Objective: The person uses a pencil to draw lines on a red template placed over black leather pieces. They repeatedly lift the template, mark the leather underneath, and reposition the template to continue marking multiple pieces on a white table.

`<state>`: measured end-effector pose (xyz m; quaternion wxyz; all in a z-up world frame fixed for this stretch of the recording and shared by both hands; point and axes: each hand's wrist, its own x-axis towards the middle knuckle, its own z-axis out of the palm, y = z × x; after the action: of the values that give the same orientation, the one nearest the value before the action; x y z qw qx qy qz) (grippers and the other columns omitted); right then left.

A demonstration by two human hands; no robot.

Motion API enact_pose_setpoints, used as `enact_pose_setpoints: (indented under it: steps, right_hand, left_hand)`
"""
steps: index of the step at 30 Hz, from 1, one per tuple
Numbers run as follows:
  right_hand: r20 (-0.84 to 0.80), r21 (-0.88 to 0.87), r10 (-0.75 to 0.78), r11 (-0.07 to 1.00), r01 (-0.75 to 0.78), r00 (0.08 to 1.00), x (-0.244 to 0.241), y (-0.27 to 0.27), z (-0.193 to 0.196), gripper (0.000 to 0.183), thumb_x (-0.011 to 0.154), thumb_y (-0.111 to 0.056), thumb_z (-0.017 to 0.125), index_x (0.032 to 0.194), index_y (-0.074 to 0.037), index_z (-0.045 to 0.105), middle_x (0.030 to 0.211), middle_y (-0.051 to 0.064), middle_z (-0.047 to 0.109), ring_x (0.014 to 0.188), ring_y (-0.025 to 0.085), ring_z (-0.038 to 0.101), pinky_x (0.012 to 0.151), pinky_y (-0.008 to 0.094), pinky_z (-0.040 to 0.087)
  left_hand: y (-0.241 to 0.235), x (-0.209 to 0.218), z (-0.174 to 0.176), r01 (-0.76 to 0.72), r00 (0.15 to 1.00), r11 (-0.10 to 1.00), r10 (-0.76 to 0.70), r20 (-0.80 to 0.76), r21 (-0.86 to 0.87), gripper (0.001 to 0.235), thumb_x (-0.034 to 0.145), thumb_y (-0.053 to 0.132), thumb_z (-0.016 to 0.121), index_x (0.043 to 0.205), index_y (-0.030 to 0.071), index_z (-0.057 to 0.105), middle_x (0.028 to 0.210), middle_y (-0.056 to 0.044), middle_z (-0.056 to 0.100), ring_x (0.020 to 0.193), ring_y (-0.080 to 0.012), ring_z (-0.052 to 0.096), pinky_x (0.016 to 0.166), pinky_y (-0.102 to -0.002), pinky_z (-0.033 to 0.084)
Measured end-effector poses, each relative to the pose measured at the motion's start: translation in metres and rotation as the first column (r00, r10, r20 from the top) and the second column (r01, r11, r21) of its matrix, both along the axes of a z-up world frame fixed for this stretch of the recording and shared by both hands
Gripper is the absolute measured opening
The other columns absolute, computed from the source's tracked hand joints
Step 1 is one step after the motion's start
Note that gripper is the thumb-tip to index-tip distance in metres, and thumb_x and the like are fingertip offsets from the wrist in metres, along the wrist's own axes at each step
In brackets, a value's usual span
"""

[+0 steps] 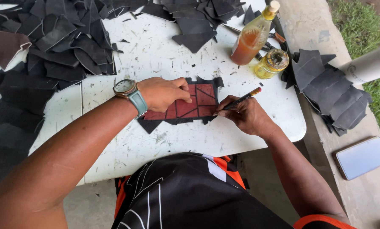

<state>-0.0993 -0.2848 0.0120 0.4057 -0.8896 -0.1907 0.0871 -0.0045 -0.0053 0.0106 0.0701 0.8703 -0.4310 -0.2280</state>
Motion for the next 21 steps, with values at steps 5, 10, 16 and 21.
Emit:
enact_pose_setpoints:
  steps: [5,10,16,21]
  right_hand:
    - [0.086,0.094,0.025,0.995,-0.033,0.996,0.002,0.029,-0.026,0.006,0.09,-0.006,0.073,0.095,-0.004,0.074,0.092,0.005,0.077,0.083,0.017,0.073,0.074,0.031,0.058]
    - [0.079,-0.063,0.0,0.998,0.005,0.997,0.002,0.085,-0.045,0.016,0.09,-0.018,0.082,0.093,-0.004,0.075,0.085,0.009,0.076,0.074,0.023,0.069,0.069,0.034,0.055]
    - [-0.007,0.57,-0.083,0.818,0.072,0.997,0.022,0.062,0.039,0.012,0.099,-0.01,0.069,0.102,0.002,0.072,0.099,0.01,0.078,0.089,0.016,0.073,0.084,0.032,0.059]
    - [-0.045,0.442,0.235,0.876,-0.192,0.971,0.05,0.098,0.047,0.011,0.095,-0.009,0.07,0.1,0.001,0.07,0.099,0.009,0.077,0.091,0.017,0.074,0.083,0.033,0.061]
  left_hand:
    - [-0.002,-0.001,0.005,-0.003,1.0,1.0,0.002,-0.024,-0.01,0.07,0.069,-0.01,0.066,0.128,0.028,0.065,0.137,0.008,0.051,0.101,-0.0232,0.067,0.08,-0.04,0.057]
    - [0.001,0.001,-0.004,0.008,1.0,0.999,-0.008,-0.011,-0.053,0.047,0.076,0.0,0.068,0.117,0.022,0.068,0.134,0.006,0.054,0.101,-0.0255,0.067,0.082,-0.042,0.056]
    - [0.0,-0.011,-0.018,-0.031,0.986,0.994,0.048,0.161,-0.107,0.028,0.087,0.013,0.062,0.114,0.019,0.067,0.133,-0.01,0.056,0.098,-0.0329,0.069,0.082,-0.047,0.055]
    - [-0.036,-0.074,-0.047,-0.278,0.94,0.956,0.291,0.176,-0.094,0.056,0.097,0.051,0.058,0.131,0.007,0.057,0.148,-0.022,0.046,0.107,-0.0388,0.066,0.091,-0.061,0.045]
